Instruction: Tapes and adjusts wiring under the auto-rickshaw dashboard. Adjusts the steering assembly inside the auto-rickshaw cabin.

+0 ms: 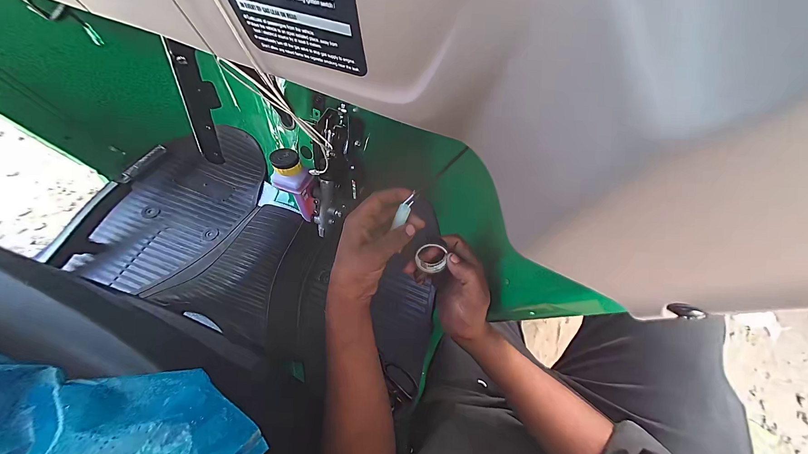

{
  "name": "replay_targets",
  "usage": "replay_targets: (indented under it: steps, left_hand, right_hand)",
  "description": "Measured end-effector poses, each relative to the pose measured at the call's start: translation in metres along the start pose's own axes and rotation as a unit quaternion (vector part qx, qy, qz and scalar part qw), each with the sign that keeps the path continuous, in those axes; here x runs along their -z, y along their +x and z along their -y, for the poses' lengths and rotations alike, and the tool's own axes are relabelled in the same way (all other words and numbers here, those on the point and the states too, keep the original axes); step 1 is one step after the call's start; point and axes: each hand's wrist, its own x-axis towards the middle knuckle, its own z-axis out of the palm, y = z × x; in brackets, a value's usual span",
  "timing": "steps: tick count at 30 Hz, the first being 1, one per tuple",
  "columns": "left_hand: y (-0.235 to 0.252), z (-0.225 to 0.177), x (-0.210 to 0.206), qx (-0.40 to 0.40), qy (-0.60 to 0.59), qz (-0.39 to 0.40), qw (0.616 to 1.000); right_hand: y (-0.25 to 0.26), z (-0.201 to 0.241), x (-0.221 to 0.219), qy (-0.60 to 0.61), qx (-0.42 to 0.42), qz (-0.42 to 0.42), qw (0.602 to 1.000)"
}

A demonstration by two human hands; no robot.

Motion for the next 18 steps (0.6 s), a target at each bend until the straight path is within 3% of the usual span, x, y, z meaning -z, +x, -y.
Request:
replay_targets:
  steps: [6, 14, 18]
  left_hand:
    - [0.002, 0.000, 0.009, 0.033, -0.022, 0.092, 0.995]
    - [0.002, -0.005, 0.001, -0.008, 0.074, 0.050, 0.996]
    - [0.002, -0.003, -0.001, -0.007, 0.122, 0.055, 0.991]
  right_hand:
    - [0.005, -0.011, -0.008, 0.141, -0.080, -0.058, 0.985]
    - [0.017, -0.008, -0.011, 0.034, -0.133, -0.174, 0.975]
    - [0.016, -0.014, -0.007, -0.017, -0.118, -0.170, 0.978]
